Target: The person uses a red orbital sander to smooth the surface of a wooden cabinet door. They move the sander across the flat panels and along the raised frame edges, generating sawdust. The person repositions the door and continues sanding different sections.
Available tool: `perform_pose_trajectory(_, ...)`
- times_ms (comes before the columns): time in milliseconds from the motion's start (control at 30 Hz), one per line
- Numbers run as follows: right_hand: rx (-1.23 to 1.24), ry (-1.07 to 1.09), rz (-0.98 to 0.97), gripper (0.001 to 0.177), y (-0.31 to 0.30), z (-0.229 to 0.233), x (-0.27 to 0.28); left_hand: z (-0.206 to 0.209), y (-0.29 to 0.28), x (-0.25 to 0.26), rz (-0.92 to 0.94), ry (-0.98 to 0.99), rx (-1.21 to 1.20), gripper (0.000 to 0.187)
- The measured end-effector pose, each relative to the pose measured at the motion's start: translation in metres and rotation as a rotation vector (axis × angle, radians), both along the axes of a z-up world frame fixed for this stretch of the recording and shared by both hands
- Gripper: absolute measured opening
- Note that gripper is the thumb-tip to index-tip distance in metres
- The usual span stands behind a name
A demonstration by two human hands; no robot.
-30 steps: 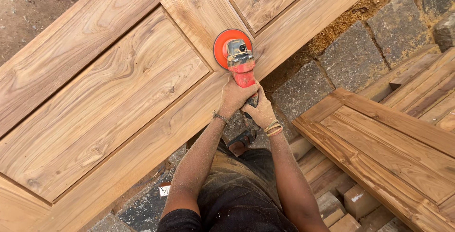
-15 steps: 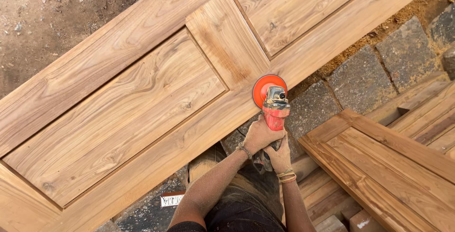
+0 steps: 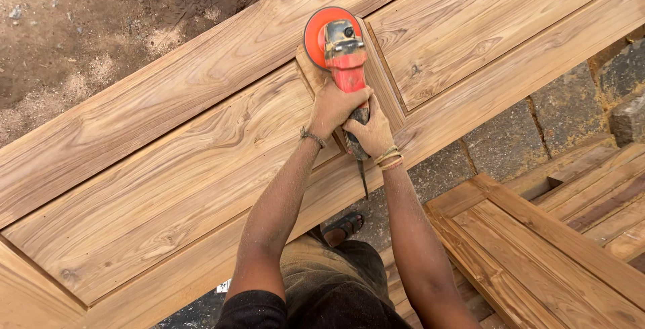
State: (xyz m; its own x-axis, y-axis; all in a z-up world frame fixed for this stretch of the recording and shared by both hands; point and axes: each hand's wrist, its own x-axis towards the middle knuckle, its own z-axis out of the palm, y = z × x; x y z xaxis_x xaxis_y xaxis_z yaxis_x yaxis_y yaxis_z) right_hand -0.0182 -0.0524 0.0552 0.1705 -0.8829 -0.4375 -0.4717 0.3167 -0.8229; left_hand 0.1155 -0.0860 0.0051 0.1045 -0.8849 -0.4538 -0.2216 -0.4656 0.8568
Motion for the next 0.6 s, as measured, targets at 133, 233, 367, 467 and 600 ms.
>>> perform_pose_trajectory(133, 0.103, -0.008, -0.073, 0.089, 0.003, 0.003, -0.010, 0.002, 0.002, -0.010, -0.058, -0.006, 0.055, 0.073)
perform_pose_trajectory(233, 0.163, -0.014, -0.119, 0.094, 0.025, 0.011, -0.025, -0.004, 0.025, -0.034, -0.042, -0.016, 0.072, 0.082)
perform_pose_trajectory(367, 0.148, 0.006, -0.150, 0.085, 0.062, 0.005, -0.057, -0.007, 0.059, -0.068, -0.074, -0.010, 0.089, 0.090)
perform_pose_trajectory(467, -0.091, 0.017, -0.057, 0.086, 0.089, -0.006, -0.081, -0.002, 0.079, -0.085, -0.127, 0.019, 0.120, 0.093)
perform_pose_trajectory(600, 0.077, 0.089, -0.120, 0.087, 0.119, -0.013, -0.107, -0.001, 0.108, -0.106, -0.172, 0.031, 0.125, 0.090)
